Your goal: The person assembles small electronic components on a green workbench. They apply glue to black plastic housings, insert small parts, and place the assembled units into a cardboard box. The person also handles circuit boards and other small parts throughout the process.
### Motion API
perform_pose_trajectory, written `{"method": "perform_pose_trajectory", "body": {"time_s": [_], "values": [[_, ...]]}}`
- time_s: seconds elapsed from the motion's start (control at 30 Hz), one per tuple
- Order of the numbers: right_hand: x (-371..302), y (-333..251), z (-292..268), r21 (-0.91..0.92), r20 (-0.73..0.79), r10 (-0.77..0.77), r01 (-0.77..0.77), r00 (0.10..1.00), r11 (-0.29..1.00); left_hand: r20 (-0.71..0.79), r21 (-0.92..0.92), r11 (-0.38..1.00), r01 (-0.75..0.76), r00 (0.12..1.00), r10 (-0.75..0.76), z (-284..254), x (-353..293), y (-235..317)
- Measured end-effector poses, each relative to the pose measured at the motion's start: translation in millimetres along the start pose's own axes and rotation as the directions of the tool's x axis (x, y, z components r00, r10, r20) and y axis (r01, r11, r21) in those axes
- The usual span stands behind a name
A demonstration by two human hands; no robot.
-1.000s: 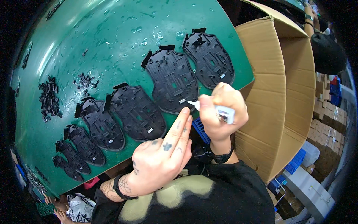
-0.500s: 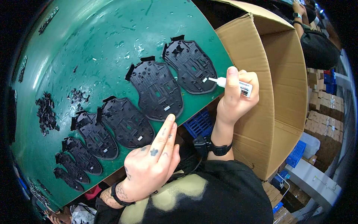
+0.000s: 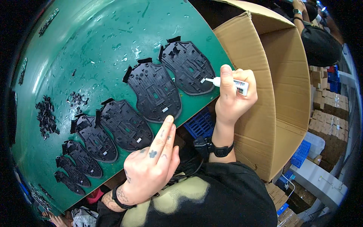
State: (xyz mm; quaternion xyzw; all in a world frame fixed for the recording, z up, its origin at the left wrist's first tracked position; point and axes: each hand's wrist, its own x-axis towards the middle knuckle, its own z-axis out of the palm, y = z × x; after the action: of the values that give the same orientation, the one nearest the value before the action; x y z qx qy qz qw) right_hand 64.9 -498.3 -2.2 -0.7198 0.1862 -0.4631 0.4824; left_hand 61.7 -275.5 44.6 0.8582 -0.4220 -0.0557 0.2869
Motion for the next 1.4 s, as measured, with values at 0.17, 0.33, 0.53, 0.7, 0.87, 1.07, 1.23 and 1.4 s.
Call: {"method": "perform_pose_trajectory", "body": {"time_s": [0.17, 0.33, 0.53, 0.7, 0.87, 1.07, 1.23, 1.4], "values": [[15, 8, -9, 0.172, -0.093, 0.141, -0.124, 0.986, 0.977, 0.004, -0.031, 0.999, 0.015, 1.0, -0.015, 0, 14, 9], [54, -27, -49, 0.714, 0.393, 0.265, -0.474, 0.88, 0.515, -0.321, -0.27, 0.953, -0.14, 0.946, 0.048, -9, 40, 36], [7, -115, 18, 0.311, 0.844, 0.283, -0.847, 0.455, 0.432, -0.466, -0.353, 0.933, -0.075, 0.878, -0.106, -54, 33, 24], [-25, -135, 57, 0.144, 0.966, 0.102, -0.822, 0.238, 0.55, -0.572, -0.443, 0.896, -0.016, 0.775, -0.269, -90, -11, 9], [0, -180, 101, 0.093, 0.996, -0.093, -0.358, 0.017, 0.929, -0.553, -0.744, 0.667, 0.049, 0.516, -0.655, -135, -83, -13], [46, -182, 200, 0.189, 0.972, -0.226, 0.382, 0.055, 0.905, -0.574, -0.706, 0.597, 0.38, 0.187, -0.798, -149, -170, -97], [32, -151, 281, 0.143, 0.982, -0.186, 0.528, 0.031, 0.838, -0.549, -0.749, 0.564, 0.348, 0.149, -0.822, -134, -188, -107], [25, -131, 291, 0.102, 0.993, -0.119, 0.498, 0.003, 0.861, -0.598, -0.731, 0.617, 0.293, 0.161, -0.785, -131, -184, -110]]}}
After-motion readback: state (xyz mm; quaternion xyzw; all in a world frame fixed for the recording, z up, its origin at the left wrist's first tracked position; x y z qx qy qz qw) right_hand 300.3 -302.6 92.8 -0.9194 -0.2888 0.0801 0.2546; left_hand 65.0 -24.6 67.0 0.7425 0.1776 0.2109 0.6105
